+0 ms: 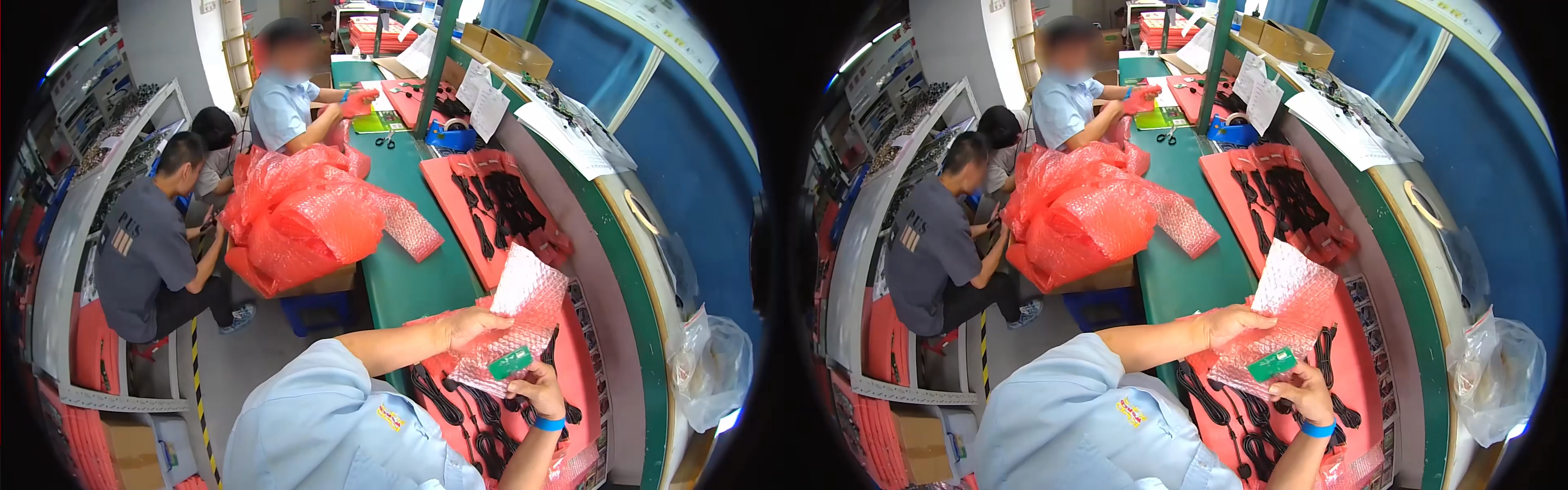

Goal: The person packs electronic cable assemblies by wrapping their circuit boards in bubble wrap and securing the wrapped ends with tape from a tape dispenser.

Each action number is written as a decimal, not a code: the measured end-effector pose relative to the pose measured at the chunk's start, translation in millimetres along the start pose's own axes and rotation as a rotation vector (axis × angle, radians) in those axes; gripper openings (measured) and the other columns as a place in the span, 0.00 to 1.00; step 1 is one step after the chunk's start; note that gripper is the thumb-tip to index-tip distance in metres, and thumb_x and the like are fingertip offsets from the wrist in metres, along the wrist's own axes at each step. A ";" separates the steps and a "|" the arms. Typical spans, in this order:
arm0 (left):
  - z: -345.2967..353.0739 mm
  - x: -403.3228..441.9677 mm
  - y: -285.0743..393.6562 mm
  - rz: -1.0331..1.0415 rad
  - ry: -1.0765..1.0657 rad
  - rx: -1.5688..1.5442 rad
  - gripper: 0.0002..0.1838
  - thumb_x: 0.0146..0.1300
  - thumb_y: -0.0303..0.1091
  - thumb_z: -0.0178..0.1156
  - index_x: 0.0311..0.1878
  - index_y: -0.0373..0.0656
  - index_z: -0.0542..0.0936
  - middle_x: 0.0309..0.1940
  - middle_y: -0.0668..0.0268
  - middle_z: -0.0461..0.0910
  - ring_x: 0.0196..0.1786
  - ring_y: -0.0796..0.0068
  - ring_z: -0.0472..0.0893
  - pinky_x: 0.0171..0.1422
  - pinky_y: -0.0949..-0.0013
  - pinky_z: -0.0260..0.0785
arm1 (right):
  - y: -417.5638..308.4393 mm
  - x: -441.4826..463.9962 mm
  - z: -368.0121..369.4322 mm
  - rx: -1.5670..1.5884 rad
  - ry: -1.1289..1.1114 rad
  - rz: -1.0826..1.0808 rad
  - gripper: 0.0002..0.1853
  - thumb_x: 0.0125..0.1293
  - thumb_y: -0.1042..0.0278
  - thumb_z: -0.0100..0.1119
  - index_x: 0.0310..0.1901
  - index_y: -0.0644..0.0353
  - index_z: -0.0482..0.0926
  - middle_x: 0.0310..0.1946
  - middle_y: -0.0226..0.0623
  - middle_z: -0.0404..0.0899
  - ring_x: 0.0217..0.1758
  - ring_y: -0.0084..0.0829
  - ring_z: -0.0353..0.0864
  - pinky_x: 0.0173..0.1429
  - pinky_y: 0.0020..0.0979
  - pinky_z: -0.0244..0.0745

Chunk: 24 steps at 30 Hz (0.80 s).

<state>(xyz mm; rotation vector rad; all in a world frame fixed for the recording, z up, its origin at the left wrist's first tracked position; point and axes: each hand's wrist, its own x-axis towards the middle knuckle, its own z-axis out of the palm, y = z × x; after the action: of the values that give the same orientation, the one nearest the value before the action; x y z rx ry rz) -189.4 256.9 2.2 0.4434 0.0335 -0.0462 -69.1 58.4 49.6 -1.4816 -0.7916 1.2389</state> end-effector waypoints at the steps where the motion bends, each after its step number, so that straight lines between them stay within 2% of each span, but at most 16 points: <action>1: -0.4 -3.1 3.8 0.002 0.005 0.002 0.17 0.67 0.33 0.57 0.55 0.33 0.74 0.50 0.55 0.79 0.52 0.65 0.80 0.60 0.59 0.72 | 6.5 2.4 -1.9 -0.011 -0.018 -0.004 0.14 0.54 0.81 0.65 0.44 0.65 0.79 0.31 0.33 0.81 0.26 0.21 0.77 0.33 0.22 0.74; 4: -13.4 -0.9 3.5 -0.006 -0.017 -0.023 0.16 0.67 0.32 0.56 0.55 0.33 0.75 0.50 0.55 0.80 0.51 0.65 0.81 0.60 0.59 0.72 | 29.7 11.9 -10.0 -0.035 -0.061 -0.007 0.14 0.55 0.81 0.65 0.45 0.65 0.79 0.34 0.32 0.81 0.31 0.21 0.78 0.39 0.22 0.74; 7: -26.1 5.1 -3.3 -0.038 -0.072 -0.076 0.16 0.67 0.31 0.56 0.55 0.33 0.75 0.50 0.55 0.80 0.50 0.64 0.81 0.60 0.58 0.72 | 51.9 19.0 -25.0 -0.267 -0.076 0.132 0.15 0.56 0.78 0.66 0.46 0.64 0.78 0.39 0.30 0.81 0.38 0.20 0.77 0.42 0.22 0.73; 10: -24.2 8.3 -9.1 -0.056 0.047 -0.076 0.17 0.67 0.31 0.54 0.55 0.33 0.74 0.50 0.54 0.79 0.51 0.62 0.81 0.60 0.57 0.72 | 32.1 7.2 -5.9 -0.185 -0.062 0.104 0.16 0.53 0.75 0.68 0.45 0.65 0.79 0.38 0.31 0.80 0.40 0.24 0.77 0.45 0.26 0.72; 12: -25.7 7.6 -6.6 -0.059 0.019 -0.110 0.17 0.68 0.32 0.54 0.56 0.32 0.73 0.51 0.53 0.79 0.52 0.61 0.80 0.60 0.56 0.72 | 31.1 1.8 9.7 -0.141 -0.050 0.094 0.17 0.52 0.73 0.69 0.45 0.65 0.79 0.38 0.31 0.80 0.41 0.27 0.77 0.47 0.28 0.72; 15: -31.8 8.8 -0.6 -0.052 -0.032 -0.178 0.18 0.68 0.32 0.52 0.57 0.32 0.72 0.52 0.52 0.78 0.54 0.59 0.79 0.61 0.55 0.71 | 35.6 -1.6 28.3 -1.071 0.132 -0.457 0.18 0.45 0.69 0.72 0.40 0.65 0.81 0.34 0.36 0.79 0.43 0.36 0.75 0.51 0.35 0.70; 19: -46.2 12.9 -0.4 -0.021 -0.020 -0.208 0.19 0.68 0.32 0.51 0.59 0.32 0.71 0.53 0.52 0.78 0.55 0.58 0.79 0.62 0.55 0.70 | 52.6 -2.3 32.7 -1.083 0.264 -0.388 0.17 0.42 0.68 0.72 0.35 0.65 0.81 0.33 0.41 0.78 0.46 0.44 0.72 0.54 0.40 0.67; 24: -55.2 16.0 6.8 0.036 0.015 -0.192 0.20 0.68 0.31 0.51 0.60 0.31 0.70 0.54 0.51 0.77 0.54 0.58 0.79 0.62 0.55 0.70 | 58.8 -10.7 20.1 -1.018 0.323 -0.388 0.12 0.46 0.70 0.70 0.33 0.65 0.81 0.32 0.40 0.78 0.41 0.38 0.75 0.47 0.35 0.69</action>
<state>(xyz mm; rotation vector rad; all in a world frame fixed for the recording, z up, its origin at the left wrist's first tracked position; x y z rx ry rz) -174.3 286.1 -45.4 0.2524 0.0448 -0.0043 -97.9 37.8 -2.6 -2.0936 -1.5051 0.2376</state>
